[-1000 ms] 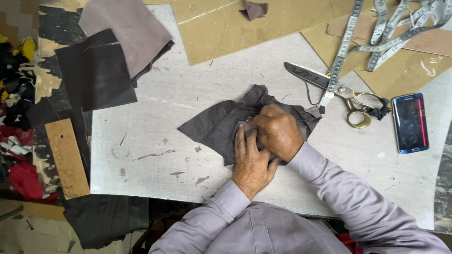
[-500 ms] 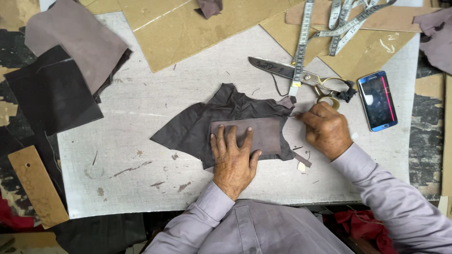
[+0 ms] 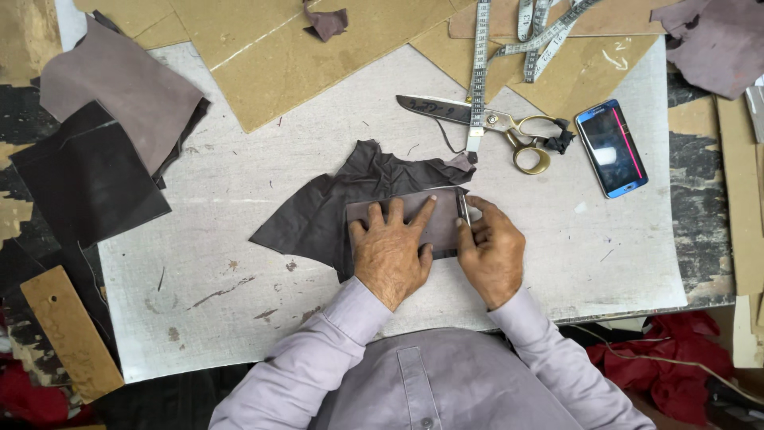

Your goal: The person sorts through pieces of brown leather on a workbench, picking up individual pieces, spreading and smoothing them flat with their hands, and setting them aside. They then gather a larger leather piece, fold it over, and smooth it with both hands.

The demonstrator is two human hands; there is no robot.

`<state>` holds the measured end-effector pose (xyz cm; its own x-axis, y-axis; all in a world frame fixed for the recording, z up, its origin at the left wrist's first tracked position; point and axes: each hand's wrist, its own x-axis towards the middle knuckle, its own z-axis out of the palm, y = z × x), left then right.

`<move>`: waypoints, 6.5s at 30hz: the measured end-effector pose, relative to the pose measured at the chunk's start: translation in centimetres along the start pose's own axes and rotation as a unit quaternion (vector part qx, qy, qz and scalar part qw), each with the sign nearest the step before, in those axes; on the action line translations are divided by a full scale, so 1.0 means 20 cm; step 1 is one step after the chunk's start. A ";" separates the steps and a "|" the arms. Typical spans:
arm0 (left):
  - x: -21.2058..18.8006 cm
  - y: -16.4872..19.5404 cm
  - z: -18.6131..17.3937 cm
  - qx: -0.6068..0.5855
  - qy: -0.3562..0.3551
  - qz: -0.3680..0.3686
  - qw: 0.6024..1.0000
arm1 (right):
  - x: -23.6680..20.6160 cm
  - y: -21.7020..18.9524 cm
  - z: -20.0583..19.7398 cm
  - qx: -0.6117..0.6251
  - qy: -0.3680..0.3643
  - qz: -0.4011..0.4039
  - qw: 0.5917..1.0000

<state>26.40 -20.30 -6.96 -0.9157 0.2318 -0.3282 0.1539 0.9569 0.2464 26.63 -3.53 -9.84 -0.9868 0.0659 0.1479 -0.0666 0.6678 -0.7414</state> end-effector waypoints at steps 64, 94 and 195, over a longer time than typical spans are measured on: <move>0.10 0.12 -0.04 0.118 -0.091 0.018 0.989 | -0.19 0.08 -0.28 -0.124 -0.086 0.047 0.988; 0.14 -0.55 -0.11 -0.067 -0.135 0.234 0.960 | -0.06 -0.26 -0.12 -0.067 -0.239 -0.228 0.941; 0.56 -0.94 -0.27 0.068 -0.226 0.415 0.879 | -0.50 -0.93 0.86 -0.116 -0.087 0.059 0.988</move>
<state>11.29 -36.61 -10.36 -0.2313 0.8761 -0.4231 0.7707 0.4303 0.4699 35.24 -29.39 -8.86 -0.9975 0.0382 -0.0599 0.0658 0.8160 -0.5744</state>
